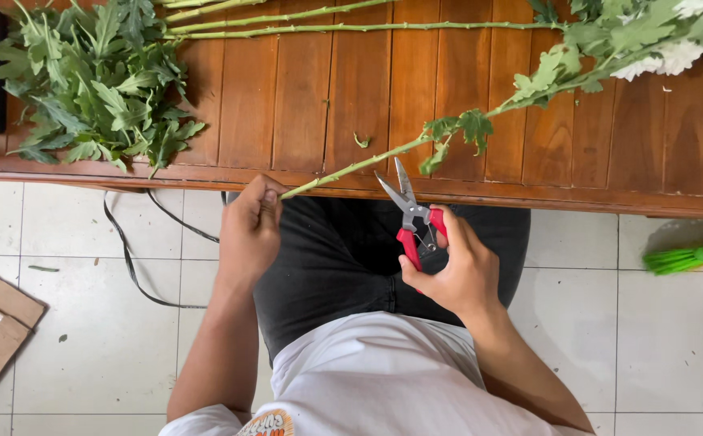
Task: The person trims leaves from flower stems using shears and arranges them into groups on a table.
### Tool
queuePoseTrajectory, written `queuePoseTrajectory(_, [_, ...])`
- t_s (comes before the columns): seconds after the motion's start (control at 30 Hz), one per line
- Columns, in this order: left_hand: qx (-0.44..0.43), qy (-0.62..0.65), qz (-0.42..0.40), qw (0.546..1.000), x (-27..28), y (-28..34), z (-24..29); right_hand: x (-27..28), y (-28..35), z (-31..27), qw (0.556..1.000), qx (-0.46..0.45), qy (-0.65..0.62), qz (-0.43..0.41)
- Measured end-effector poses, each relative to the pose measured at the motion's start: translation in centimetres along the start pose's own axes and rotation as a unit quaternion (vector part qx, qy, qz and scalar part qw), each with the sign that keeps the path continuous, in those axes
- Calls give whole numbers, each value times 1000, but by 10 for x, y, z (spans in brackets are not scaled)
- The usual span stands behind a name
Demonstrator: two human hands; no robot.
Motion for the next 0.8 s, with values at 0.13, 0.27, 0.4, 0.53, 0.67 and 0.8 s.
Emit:
queuePoseTrajectory(0.13, [8, -12, -4, 1000, -2, 6, 0, 3, -10, -10, 998, 13, 48, 24])
queuePoseTrajectory(0.27, [4, -11, 3, 1000, -2, 7, -1, 6, -21, -29, 997, 8, 75, 11])
queuePoseTrajectory(0.4, [-11, -18, 6, 1000, -3, 9, -2, 0, -24, -29, 993, -48, 68, -82])
queuePoseTrajectory(0.53, [-24, -23, 10, 999, -5, 9, -6, -12, -25, -12, 967, -145, 38, -205])
queuePoseTrajectory(0.67, [-31, -26, 12, 999, -5, 7, -7, -15, -32, -4, 963, -148, 22, -226])
queuePoseTrajectory(0.8, [-32, -26, 12, 999, -9, 7, -10, -15, -49, -8, 967, -108, 1, -231])
Point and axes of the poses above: each hand's wrist, its own y-axis away from the middle knuckle, its own x-axis out of the back of the hand, z = x × y, the point moved 8 cm from there along -y, towards the middle knuckle, and after that the axes turned 4 degrees about -z, right-handed, at the moved point
